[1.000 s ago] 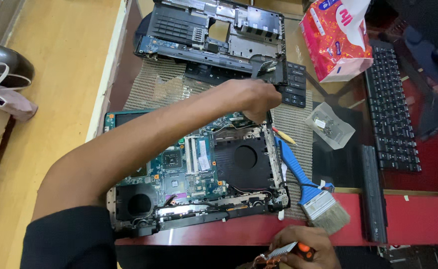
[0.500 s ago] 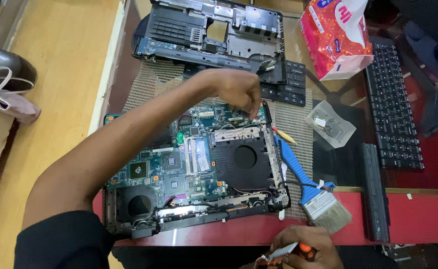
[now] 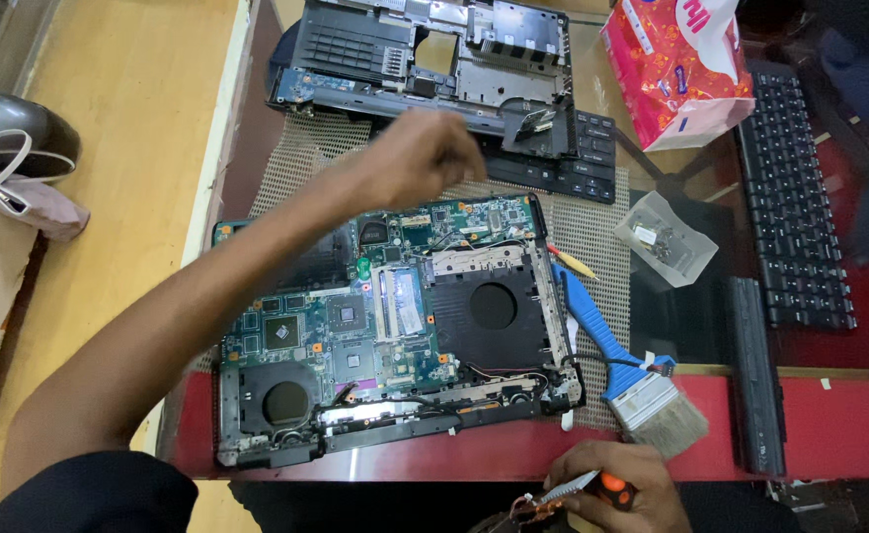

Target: The person removes a cooling fan and heatsink from a disassembled laptop using a screwdriver. They then unscrew and lift out the motherboard, disconnecting cables as needed, and place the components on the workbench.

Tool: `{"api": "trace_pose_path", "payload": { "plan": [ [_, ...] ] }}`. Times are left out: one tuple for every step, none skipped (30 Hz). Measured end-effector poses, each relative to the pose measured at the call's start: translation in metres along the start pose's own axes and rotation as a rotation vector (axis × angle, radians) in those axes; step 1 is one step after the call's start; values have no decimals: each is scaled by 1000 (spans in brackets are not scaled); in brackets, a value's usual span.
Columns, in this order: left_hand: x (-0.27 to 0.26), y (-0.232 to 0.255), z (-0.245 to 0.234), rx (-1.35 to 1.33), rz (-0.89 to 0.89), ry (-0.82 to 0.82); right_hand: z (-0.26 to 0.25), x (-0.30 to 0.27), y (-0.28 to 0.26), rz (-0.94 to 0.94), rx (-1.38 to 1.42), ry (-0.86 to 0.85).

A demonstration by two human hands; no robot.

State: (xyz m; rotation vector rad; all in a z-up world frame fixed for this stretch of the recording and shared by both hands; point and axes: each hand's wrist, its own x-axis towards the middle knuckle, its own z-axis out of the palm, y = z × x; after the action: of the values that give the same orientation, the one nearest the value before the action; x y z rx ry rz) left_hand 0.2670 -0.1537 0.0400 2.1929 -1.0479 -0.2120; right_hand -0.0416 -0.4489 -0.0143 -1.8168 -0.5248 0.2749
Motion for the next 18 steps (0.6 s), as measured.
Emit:
{"api": "trace_pose_path", "payload": {
  "plan": [
    [-6,7,4,-1,-1,-1,1,0,-2,1,1,0],
    [-12,15,9,22,-65,-62,3,-1,-3,37,8,39],
    [-18,22,14,43,-127,-123,4,-2,-4,75,14,79],
    [-18,20,21,41,-128,-124,6,-1,-6,77,15,79],
    [-17,19,27,82,-123,-133,7,0,-7,60,2,96],
    [-17,17,34,124,-118,-142,8,1,-9,44,-11,114],
    [-14,18,33,122,-120,-141,8,0,-7,46,-11,111],
    [-11,19,31,79,-145,-177,8,-1,-6,59,-6,109],
    [-8,20,29,39,-170,-211,8,-1,-4,70,-1,106],
    [-5,21,28,37,-172,-208,7,-1,-5,70,-3,103],
    [-1,21,28,33,-195,-215,7,0,-6,61,-25,90],
    [2,22,27,29,-218,-222,6,0,-7,51,-47,77],
    [-1,25,27,29,-220,-220,7,1,-8,51,-47,74],
    [-3,29,27,41,-177,-197,7,2,-9,48,-32,90],
    [-5,33,28,53,-131,-175,8,2,-9,47,-17,109],
    [-5,34,30,53,-131,-175,6,1,-7,47,-17,109],
    [-5,36,32,53,-191,-227,6,0,-5,44,-10,104],
    [-5,38,34,53,-250,-279,6,-2,-2,40,-2,99]
  ]
}}
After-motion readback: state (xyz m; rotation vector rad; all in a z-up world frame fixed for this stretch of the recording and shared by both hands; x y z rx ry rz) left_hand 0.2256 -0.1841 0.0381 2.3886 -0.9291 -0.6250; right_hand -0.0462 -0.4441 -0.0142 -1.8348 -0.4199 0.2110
